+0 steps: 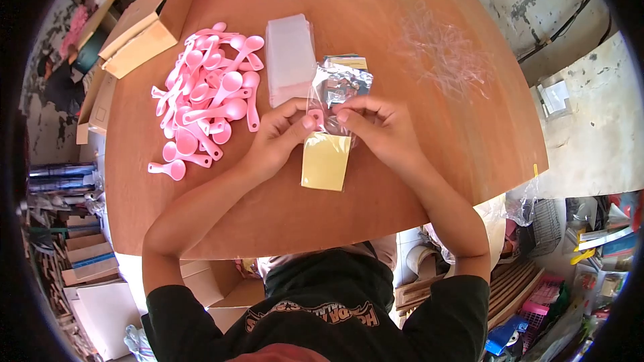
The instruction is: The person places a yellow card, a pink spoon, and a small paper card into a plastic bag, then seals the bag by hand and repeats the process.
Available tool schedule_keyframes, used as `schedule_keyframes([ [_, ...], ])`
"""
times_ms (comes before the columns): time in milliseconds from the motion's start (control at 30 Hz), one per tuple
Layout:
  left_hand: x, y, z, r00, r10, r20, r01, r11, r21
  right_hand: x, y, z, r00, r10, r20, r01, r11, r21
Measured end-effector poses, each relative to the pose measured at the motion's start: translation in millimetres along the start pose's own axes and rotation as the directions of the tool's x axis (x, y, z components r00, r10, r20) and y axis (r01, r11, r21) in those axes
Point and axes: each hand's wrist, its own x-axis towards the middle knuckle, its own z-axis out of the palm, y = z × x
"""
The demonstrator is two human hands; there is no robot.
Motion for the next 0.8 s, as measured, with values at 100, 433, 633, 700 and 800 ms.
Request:
schedule_keyframes([
  [100, -1, 1, -8, 0.985, -0.143, -0.1, 0.151, 0.986, 0.07, -1, 7, 1, 1.0, -0.022, -0.014, 0.022, 1.0, -0.006],
  [433, -2, 0, -9, 0.971, -0.122, -0.207, 0.116, 0.992, -0.039, 2, 4, -2, 0.995, -0.086, -0.045, 0.086, 0.996, -0.013],
  [633, -4, 1, -9, 0.979, -0.098, -0.18, 0.091, 0.995, -0.047, 3, 7, -9, 0.983, -0.176, 0.05, 0.178, 0.984, -0.027],
  [700, -4, 1, -9, 0.984, -0.073, -0.16, 0.065, 0.996, -0.06, 3, 8, -8, 0.98, -0.197, 0.019, 0.198, 0.979, -0.039],
  [800, -6, 0, -11, 0.99, -0.056, -0.129, 0.052, 0.998, -0.033, 3, 5, -9, 0.981, -0.191, 0.031, 0.192, 0.979, -0.061],
])
